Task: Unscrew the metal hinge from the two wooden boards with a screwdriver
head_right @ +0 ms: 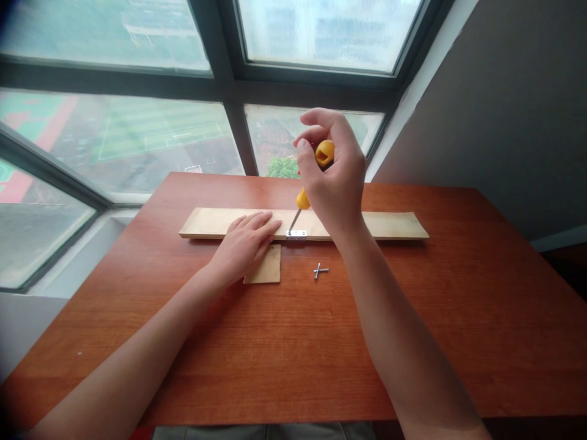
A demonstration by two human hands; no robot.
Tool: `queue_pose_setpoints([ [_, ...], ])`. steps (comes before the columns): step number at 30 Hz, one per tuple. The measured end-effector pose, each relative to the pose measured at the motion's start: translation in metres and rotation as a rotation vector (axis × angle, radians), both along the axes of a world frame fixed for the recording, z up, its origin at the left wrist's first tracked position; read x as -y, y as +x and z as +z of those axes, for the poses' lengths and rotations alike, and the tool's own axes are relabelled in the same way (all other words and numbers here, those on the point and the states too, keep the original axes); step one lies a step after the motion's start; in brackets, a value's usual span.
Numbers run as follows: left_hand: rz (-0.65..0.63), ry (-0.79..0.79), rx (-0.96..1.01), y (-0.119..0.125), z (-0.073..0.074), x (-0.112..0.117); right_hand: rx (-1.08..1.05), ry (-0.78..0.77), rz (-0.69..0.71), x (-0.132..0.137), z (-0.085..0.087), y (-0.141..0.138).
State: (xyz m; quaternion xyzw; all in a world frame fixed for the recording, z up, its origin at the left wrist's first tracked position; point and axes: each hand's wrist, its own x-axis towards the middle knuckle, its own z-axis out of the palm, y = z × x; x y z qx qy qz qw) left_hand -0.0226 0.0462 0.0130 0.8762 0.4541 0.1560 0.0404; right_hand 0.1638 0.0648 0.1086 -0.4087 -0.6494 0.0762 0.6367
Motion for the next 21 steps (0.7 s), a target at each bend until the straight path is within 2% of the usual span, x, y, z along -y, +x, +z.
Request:
queue_pose_setpoints([
  [5,-0.106,-0.064,0.006,-0.005,0.006,-0.017,0.072,-0.063,0.032,0.001,0.005,0.004],
  [9,-0.078,-0.032,-0.043,-0.007,0.004,-0.025,0.196,-0.116,0.026,0.005,0.012,0.012],
  [15,-0.040,0.010,-0.124,-0.007,-0.001,-0.027,0.500,-0.155,-0.135,0.017,0.027,0.020],
  [21,-0.054,0.027,-0.129,-0.010,0.003,-0.029,0.675,-0.092,-0.277,0.024,0.033,0.009],
])
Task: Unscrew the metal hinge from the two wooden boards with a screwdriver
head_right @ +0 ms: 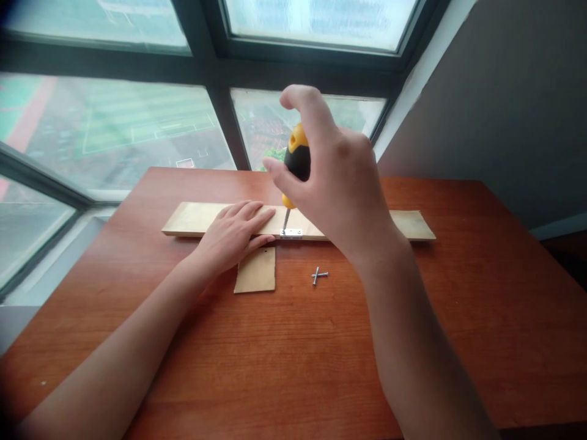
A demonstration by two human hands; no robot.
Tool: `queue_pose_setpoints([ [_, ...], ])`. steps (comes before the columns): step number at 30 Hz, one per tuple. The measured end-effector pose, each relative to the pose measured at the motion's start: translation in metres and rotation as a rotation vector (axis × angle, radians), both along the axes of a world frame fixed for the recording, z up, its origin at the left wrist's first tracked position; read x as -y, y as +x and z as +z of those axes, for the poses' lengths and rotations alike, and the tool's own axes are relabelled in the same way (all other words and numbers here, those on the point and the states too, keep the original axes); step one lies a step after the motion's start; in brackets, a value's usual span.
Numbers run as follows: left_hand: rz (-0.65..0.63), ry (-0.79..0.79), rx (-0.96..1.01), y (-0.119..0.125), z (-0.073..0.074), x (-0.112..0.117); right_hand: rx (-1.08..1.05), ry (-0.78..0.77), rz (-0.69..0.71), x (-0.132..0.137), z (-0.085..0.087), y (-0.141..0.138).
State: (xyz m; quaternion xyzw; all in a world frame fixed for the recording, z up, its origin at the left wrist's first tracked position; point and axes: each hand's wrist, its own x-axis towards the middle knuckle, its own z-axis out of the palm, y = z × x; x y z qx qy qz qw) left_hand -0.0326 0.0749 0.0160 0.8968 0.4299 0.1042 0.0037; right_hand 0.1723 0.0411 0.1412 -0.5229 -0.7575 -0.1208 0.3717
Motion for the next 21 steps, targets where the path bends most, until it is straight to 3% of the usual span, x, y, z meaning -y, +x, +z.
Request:
queue_pose_setpoints([
  [6,0.018,0.024,-0.023,0.005,-0.001,0.007,0.011,0.007,-0.059,-0.001,-0.002,-0.006],
  [15,0.026,0.051,-0.042,0.006,-0.004,0.008,-0.012,-0.006,-0.019,0.000,-0.003,-0.004],
  [18,0.050,0.101,-0.045,0.011,0.006,0.021,-0.019,-0.015,-0.004,-0.001,-0.004,-0.003],
  [21,0.109,0.119,-0.066,0.026,0.024,0.048,-0.023,-0.021,0.000,-0.002,-0.004,-0.003],
])
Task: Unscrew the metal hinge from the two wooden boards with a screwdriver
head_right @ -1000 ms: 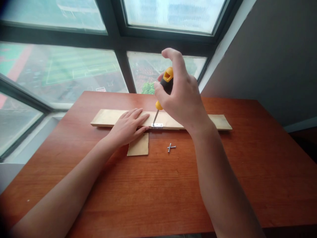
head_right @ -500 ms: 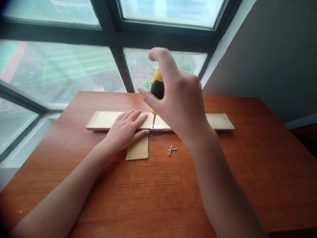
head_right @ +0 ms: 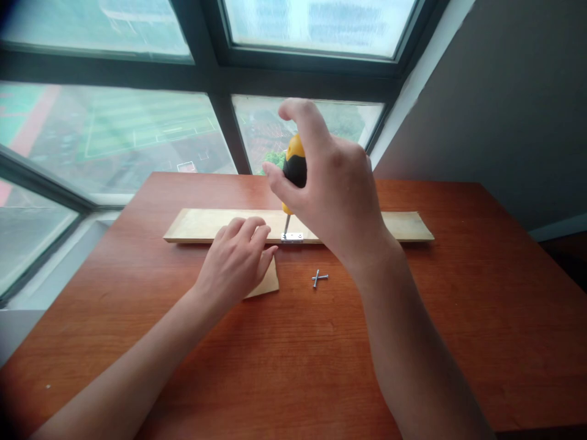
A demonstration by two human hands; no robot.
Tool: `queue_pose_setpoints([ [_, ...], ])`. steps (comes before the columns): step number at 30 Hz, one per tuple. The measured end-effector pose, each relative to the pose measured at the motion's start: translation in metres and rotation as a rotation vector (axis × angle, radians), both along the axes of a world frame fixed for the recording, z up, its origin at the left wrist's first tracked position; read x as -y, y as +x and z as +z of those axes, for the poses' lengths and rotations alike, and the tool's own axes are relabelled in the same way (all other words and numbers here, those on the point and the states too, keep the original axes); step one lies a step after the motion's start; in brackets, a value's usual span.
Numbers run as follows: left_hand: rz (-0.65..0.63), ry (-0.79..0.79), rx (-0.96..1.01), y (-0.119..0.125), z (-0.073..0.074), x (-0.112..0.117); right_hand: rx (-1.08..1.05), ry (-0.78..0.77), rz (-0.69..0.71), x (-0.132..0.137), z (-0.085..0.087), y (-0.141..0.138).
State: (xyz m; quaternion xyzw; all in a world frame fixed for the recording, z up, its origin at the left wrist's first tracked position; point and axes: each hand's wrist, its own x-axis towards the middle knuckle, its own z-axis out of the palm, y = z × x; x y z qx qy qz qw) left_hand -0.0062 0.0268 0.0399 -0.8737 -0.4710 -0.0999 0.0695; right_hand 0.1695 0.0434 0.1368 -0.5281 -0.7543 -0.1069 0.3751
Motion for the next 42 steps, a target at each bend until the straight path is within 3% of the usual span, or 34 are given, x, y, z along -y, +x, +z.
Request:
queue_pose_setpoints([
  [3,-0.120,-0.106,-0.051,0.019,0.011,0.028,-0.006,0.000,-0.004,0.000,0.000,0.000],
  [7,-0.240,-0.242,-0.096,0.034,0.000,0.044,-0.002,-0.002,-0.005,0.000,0.001,-0.001],
  [12,-0.185,-0.216,-0.121,0.036,-0.017,0.042,-0.004,0.000,0.003,0.000,0.001,-0.002],
  [22,-0.140,-0.186,-0.172,0.032,-0.005,0.039,0.011,-0.009,-0.004,0.001,0.001,-0.002],
  [27,-0.152,-0.149,-0.082,0.018,0.008,0.029,-0.012,-0.027,-0.004,0.002,0.002,-0.002],
  [31,-0.013,-0.010,-0.008,-0.002,0.011,0.007,-0.014,-0.043,-0.016,0.002,0.002,-0.003],
  [38,0.109,0.029,0.114,-0.027,-0.016,-0.029,0.006,-0.064,-0.002,0.005,0.003,-0.006],
  [42,0.075,-0.027,0.081,-0.031,-0.027,-0.035,0.004,-0.040,-0.022,0.005,0.002,-0.006],
])
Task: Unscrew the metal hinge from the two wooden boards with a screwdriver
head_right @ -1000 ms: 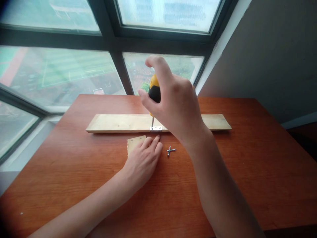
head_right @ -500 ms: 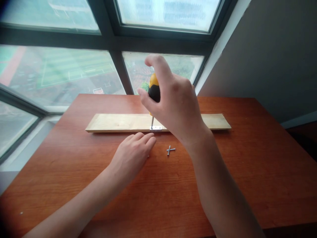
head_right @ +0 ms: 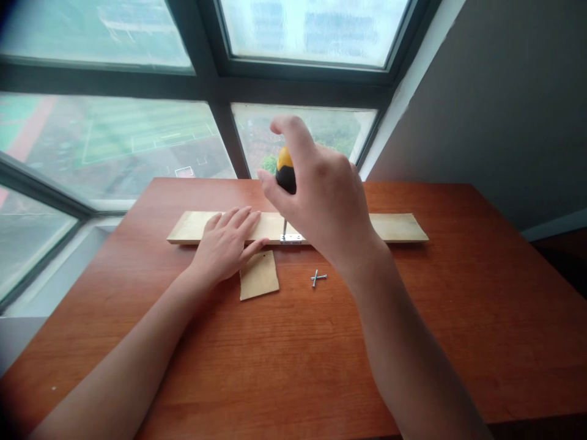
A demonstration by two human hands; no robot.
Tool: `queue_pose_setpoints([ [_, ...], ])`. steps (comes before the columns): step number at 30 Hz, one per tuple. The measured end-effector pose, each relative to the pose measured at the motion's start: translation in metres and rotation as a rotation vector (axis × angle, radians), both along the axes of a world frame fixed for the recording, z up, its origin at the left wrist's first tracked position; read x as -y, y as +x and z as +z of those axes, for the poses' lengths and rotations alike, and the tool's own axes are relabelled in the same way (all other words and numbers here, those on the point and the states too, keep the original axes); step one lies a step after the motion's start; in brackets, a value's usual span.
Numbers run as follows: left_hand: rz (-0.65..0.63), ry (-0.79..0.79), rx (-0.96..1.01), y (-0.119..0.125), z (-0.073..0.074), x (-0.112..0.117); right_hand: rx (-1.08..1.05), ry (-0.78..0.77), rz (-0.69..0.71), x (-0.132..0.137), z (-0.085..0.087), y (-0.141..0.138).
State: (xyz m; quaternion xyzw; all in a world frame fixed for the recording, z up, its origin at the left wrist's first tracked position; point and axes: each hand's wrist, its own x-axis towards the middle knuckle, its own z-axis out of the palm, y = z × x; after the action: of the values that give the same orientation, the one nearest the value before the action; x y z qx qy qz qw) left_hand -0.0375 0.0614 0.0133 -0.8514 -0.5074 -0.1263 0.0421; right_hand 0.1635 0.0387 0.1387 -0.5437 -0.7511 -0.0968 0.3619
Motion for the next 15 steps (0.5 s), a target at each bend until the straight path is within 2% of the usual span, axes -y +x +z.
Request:
queue_pose_setpoints([
  [9,-0.035,-0.032,-0.001,0.0009,0.0043,0.0035,-0.010,0.045,0.015,0.0029,0.0010,-0.0024],
  [15,-0.044,-0.043,0.003,0.0009,0.0047,0.0045,-0.014,0.018,0.026,0.0051,0.0012,-0.0058],
])
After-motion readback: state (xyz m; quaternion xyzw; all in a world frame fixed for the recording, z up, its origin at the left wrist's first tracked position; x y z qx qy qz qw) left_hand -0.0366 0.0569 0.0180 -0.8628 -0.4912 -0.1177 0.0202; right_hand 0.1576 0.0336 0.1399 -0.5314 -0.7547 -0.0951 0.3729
